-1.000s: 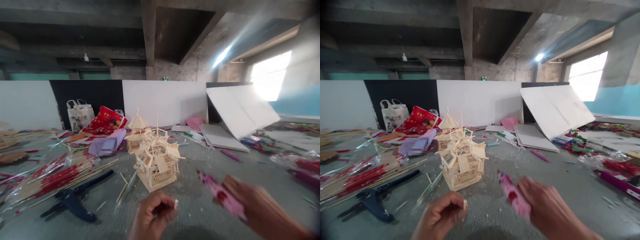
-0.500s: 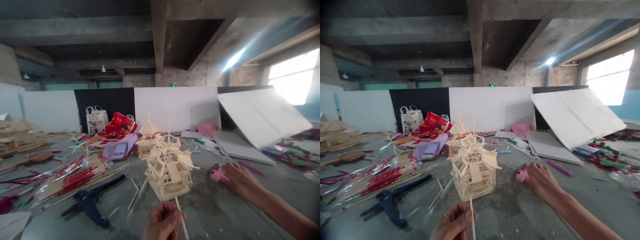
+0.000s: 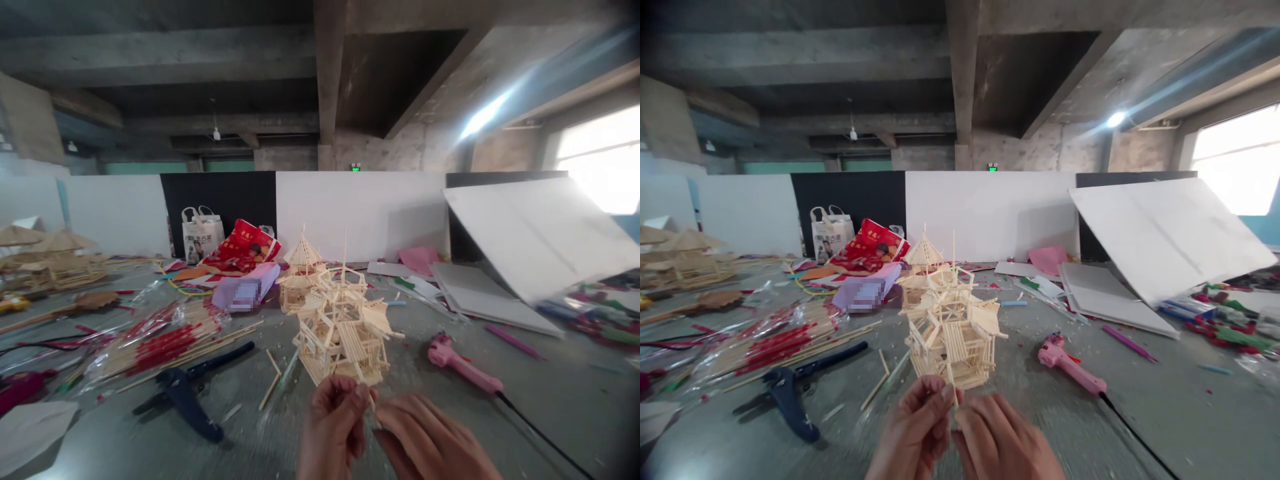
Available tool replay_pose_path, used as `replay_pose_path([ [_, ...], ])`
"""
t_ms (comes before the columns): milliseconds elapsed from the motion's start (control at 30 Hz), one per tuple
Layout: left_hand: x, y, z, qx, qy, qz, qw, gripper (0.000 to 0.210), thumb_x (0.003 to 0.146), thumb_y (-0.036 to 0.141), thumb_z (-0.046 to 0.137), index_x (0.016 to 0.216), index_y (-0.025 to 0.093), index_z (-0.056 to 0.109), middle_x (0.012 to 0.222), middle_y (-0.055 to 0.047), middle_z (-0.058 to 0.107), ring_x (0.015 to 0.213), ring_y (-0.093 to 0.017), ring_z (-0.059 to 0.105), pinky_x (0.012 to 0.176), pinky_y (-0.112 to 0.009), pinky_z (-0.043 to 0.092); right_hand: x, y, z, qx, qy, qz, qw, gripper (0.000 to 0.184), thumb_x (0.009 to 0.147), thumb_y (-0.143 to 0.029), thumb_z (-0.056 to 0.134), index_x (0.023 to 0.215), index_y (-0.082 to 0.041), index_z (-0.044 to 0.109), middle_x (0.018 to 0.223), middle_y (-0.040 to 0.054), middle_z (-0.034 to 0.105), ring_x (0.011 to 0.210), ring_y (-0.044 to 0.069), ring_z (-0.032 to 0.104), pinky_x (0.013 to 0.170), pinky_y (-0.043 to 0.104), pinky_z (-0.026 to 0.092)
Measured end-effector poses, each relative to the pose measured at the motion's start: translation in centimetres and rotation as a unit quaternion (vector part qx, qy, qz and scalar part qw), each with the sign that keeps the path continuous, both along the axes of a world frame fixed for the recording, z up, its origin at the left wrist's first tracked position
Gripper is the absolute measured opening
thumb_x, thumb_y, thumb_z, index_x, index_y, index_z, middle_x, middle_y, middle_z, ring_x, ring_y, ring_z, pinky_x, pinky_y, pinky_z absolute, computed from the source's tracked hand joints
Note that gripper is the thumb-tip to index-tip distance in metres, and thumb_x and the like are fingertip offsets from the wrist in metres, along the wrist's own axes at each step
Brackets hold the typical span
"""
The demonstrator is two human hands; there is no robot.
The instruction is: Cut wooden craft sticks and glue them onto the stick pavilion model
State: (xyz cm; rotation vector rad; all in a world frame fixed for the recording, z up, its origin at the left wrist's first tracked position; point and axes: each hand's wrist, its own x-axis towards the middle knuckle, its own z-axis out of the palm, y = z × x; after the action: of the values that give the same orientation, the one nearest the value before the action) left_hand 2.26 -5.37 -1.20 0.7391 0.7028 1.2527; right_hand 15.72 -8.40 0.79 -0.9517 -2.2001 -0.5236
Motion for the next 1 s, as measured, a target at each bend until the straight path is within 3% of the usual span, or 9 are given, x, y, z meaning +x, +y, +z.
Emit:
replay_pose_path([
  [167, 0.8, 1.4, -0.3, 0.024, 0.024, 0.035, 0.999, 0.036, 0.054, 0.037, 0.075, 0.066, 0.016, 0.049, 0.049, 0.008, 0.049, 0.031, 0.000, 0.030, 0.030, -0.013, 0.023, 0.4, 1.1, 0.3, 0.003, 0.049, 0.015, 0.999, 0.017, 0.082, -0.009, 0.039, 0.084, -0.020, 0.052, 0.074, 0.0000, 0.062, 0.067, 0.012, 0.060, 0.060, 0.022, 0.048],
  [400, 0.0, 1.3, -1.0, 0.077, 0.102, 0.099, 0.987, 0.038, 0.055, 0.046, 0.072, 0.066, 0.015, 0.052, 0.046, 0.007, 0.047, 0.032, -0.001, 0.032, 0.030, -0.012, 0.022, 1.9, 4.3, -0.6, 0.038, 0.126, -0.070, 0.989, 0.012, 0.082, -0.014, 0.045, 0.088, -0.021, 0.053, 0.079, 0.0002, 0.062, 0.074, 0.012, 0.060, 0.068, 0.024, 0.046],
  [633, -1.9, 0.7, -1.8, 0.127, 0.219, 0.157, 0.955, 0.032, 0.064, 0.045, 0.066, 0.070, 0.015, 0.056, 0.056, 0.001, 0.056, 0.041, -0.005, 0.040, 0.036, -0.015, 0.030, 0.8, 5.7, -1.8, -0.013, 0.215, -0.112, 0.970, 0.009, 0.079, -0.016, 0.045, 0.078, -0.020, 0.053, 0.066, -0.0019, 0.056, 0.058, 0.011, 0.054, 0.059, 0.023, 0.043],
  [767, -2.6, 0.6, -1.1, 0.147, 0.268, 0.167, 0.937, 0.027, 0.067, 0.043, 0.064, 0.071, 0.017, 0.057, 0.055, 0.003, 0.055, 0.048, -0.008, 0.043, 0.043, -0.017, 0.034, 0.3, 5.9, -2.0, -0.039, 0.257, -0.126, 0.957, 0.008, 0.077, -0.015, 0.046, 0.076, -0.019, 0.053, 0.066, -0.0015, 0.055, 0.059, 0.012, 0.053, 0.059, 0.023, 0.042],
  [900, -3.9, 0.7, 1.2, 0.208, 0.372, 0.182, 0.886, 0.022, 0.072, 0.041, 0.059, 0.076, 0.020, 0.056, 0.065, 0.001, 0.060, 0.057, -0.011, 0.051, 0.054, -0.022, 0.039, -0.5, 5.9, -2.0, -0.073, 0.316, -0.147, 0.935, 0.008, 0.073, -0.015, 0.048, 0.073, -0.020, 0.054, 0.064, -0.0026, 0.055, 0.058, 0.011, 0.052, 0.058, 0.023, 0.041],
  [1000, -5.1, 1.4, 3.4, 0.310, 0.508, 0.195, 0.779, 0.018, 0.075, 0.037, 0.056, 0.086, 0.023, 0.056, 0.062, 0.004, 0.057, 0.055, -0.011, 0.051, 0.059, -0.023, 0.040, -1.1, 5.8, -1.9, -0.088, 0.353, -0.155, 0.918, 0.008, 0.072, -0.015, 0.049, 0.072, -0.020, 0.055, 0.063, -0.0031, 0.056, 0.056, 0.011, 0.051, 0.056, 0.022, 0.040],
])
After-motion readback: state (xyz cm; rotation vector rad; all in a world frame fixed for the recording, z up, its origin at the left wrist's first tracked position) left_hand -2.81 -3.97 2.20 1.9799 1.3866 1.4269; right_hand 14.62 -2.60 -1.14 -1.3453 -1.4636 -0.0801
